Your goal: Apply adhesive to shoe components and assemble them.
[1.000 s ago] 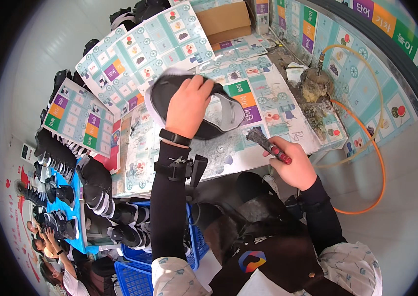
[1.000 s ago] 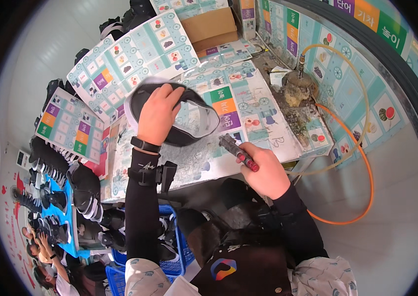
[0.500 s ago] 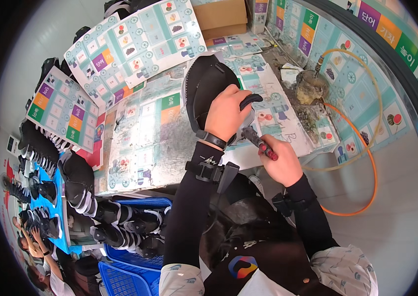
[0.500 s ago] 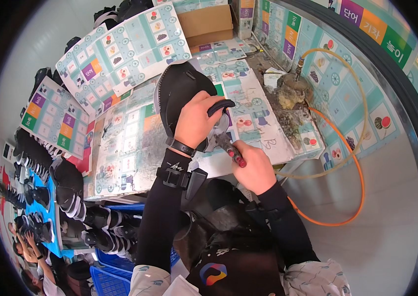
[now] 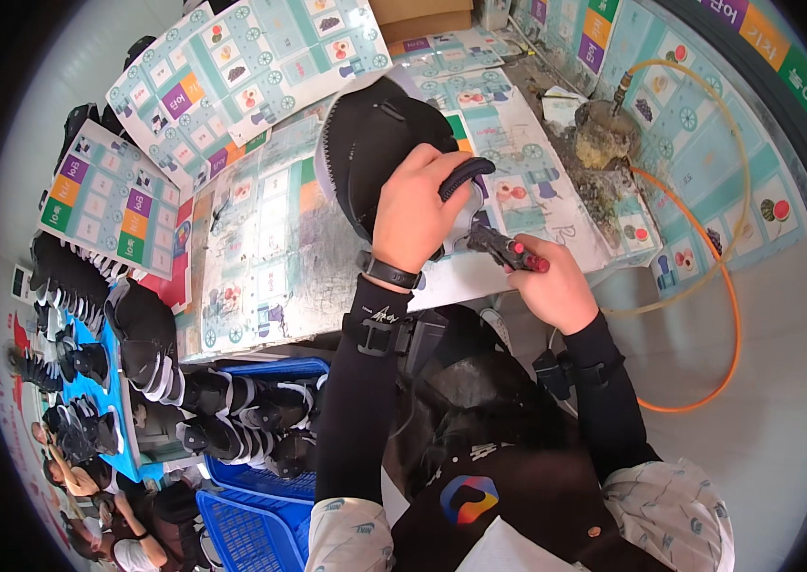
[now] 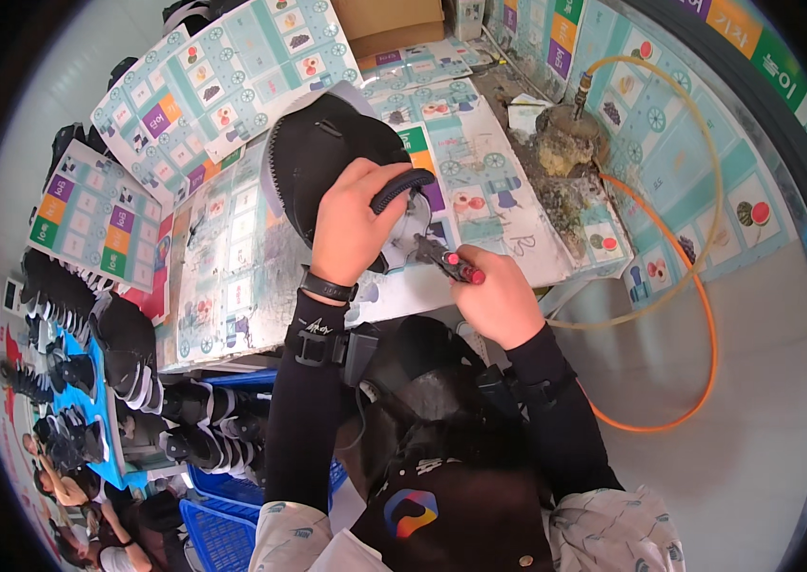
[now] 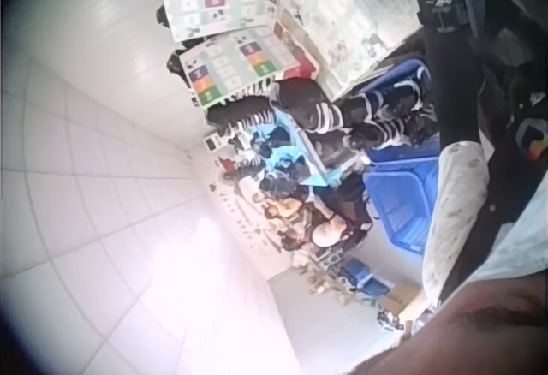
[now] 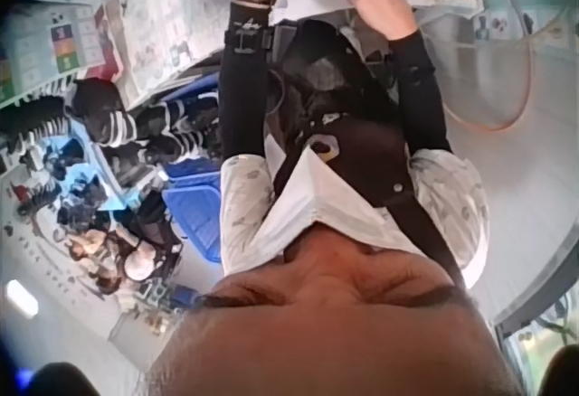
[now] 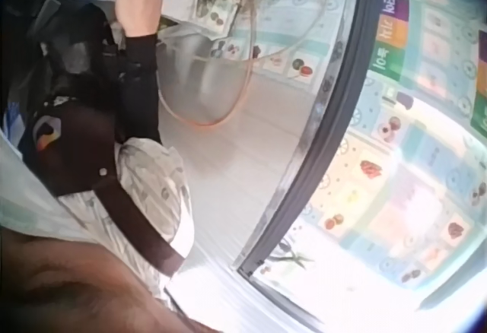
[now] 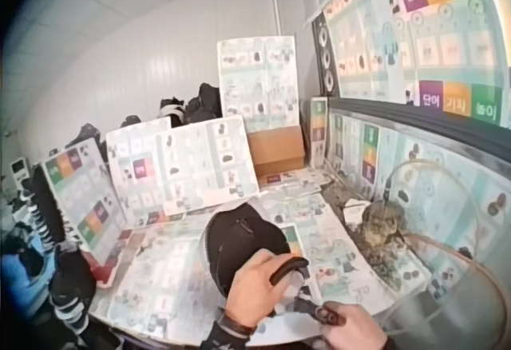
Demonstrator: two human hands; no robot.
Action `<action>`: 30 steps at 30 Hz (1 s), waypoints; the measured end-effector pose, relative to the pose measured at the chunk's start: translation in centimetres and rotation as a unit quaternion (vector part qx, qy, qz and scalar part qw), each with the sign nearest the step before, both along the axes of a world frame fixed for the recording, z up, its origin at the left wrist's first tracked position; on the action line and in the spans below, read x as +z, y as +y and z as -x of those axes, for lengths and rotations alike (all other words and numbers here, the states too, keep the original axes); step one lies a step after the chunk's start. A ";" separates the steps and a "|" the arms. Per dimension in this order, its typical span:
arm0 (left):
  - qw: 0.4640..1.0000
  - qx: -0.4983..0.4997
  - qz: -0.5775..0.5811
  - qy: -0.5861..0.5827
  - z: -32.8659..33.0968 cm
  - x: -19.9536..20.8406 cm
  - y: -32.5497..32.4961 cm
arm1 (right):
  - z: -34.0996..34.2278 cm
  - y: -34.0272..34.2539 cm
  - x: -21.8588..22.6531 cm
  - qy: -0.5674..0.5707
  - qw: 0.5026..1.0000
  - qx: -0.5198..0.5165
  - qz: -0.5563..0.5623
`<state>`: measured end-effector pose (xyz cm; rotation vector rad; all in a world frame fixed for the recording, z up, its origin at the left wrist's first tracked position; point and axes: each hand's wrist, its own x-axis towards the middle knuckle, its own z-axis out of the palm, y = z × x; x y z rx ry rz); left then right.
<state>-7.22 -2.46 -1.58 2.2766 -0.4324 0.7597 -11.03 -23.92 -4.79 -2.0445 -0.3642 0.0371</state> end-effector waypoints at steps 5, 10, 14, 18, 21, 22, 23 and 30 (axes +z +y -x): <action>0.999 0.019 0.033 0.021 2.5 -0.6 0.4 | 0.1 -0.1 -0.9 0.041 0.999 0.001 -0.028; 0.998 0.050 -0.027 0.029 3.2 -0.7 0.6 | 0.3 -0.1 -0.5 0.168 0.981 0.079 -0.048; 0.987 0.133 -0.067 -0.069 2.3 -0.7 1.8 | 0.5 -0.1 0.3 0.132 0.981 0.080 -0.114; 0.953 0.217 -0.073 -0.199 2.1 -2.1 3.0 | 0.5 -0.5 0.7 0.127 0.975 0.092 -0.158; 0.970 0.180 -0.064 -0.151 2.6 -3.8 2.2 | 0.2 -0.9 0.3 0.135 0.980 0.080 -0.119; 0.976 0.165 -0.058 -0.128 2.9 -4.3 1.7 | 0.1 -1.1 0.1 0.136 0.986 0.059 -0.079; 0.980 0.148 -0.060 -0.120 3.2 -4.7 1.2 | -0.1 -1.1 -0.2 0.123 0.990 0.047 -0.050; 0.993 0.099 0.054 -0.029 4.7 -3.8 -0.5 | -0.1 -1.2 -1.2 0.003 0.997 -0.073 -0.023</action>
